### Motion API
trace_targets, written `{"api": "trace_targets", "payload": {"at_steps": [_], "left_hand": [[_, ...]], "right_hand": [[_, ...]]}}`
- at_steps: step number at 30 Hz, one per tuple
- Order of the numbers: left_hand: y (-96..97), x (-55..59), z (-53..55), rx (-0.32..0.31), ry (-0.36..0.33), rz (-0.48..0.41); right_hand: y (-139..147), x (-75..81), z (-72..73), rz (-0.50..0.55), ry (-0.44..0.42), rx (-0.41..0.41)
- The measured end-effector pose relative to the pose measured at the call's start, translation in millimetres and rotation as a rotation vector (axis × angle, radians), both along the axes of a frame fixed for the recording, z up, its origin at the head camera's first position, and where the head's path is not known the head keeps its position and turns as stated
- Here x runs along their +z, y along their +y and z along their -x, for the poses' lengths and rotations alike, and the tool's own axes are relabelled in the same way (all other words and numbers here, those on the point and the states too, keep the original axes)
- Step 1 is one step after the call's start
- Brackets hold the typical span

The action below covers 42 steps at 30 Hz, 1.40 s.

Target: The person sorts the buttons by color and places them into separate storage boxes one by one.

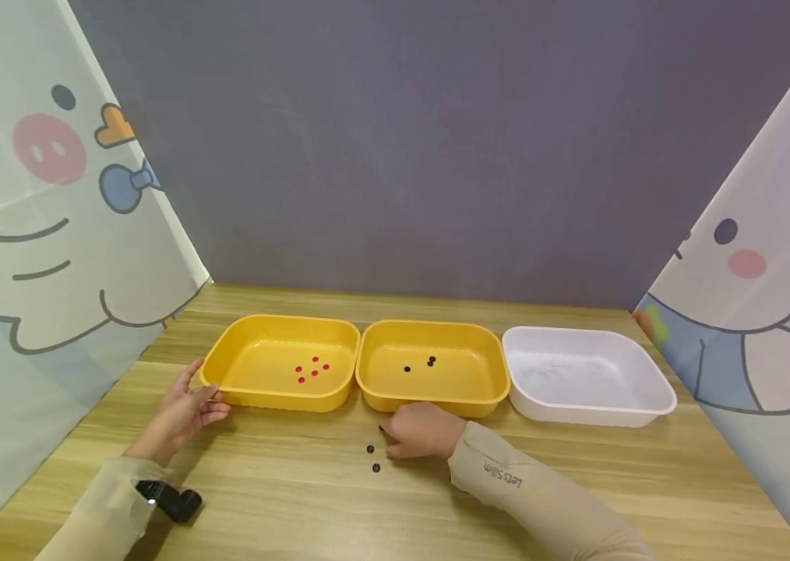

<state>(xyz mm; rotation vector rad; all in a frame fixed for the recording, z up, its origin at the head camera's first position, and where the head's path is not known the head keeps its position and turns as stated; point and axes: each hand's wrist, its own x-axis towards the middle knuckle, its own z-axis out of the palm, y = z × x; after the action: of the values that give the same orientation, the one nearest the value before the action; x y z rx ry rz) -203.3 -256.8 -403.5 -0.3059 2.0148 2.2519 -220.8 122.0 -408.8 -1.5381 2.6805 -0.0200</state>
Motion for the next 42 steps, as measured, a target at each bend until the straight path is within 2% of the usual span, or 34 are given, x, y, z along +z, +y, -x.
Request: {"api": "trace_targets", "payload": {"at_steps": [6, 12, 30, 42], "left_hand": [[0.1, -0.8, 0.5, 0.001, -0.006, 0.006], [-0.4, -0.1, 0.9, -0.005, 0.0, -0.006], [-0.6, -0.2, -0.6, 0.0, -0.005, -0.013], [-2.4, -1.3, -0.6, -0.009, -0.002, -0.003]], "right_hand": [[0, -4.0, 1.9, -0.002, -0.011, -0.012], [1, -5.4, 3.4, 0.04, -0.018, -0.003], [0, -1.8, 0.6, 0.062, -0.125, -0.071], [-10, -1.0, -3.3, 0.023, -0.069, -0.061]]}}
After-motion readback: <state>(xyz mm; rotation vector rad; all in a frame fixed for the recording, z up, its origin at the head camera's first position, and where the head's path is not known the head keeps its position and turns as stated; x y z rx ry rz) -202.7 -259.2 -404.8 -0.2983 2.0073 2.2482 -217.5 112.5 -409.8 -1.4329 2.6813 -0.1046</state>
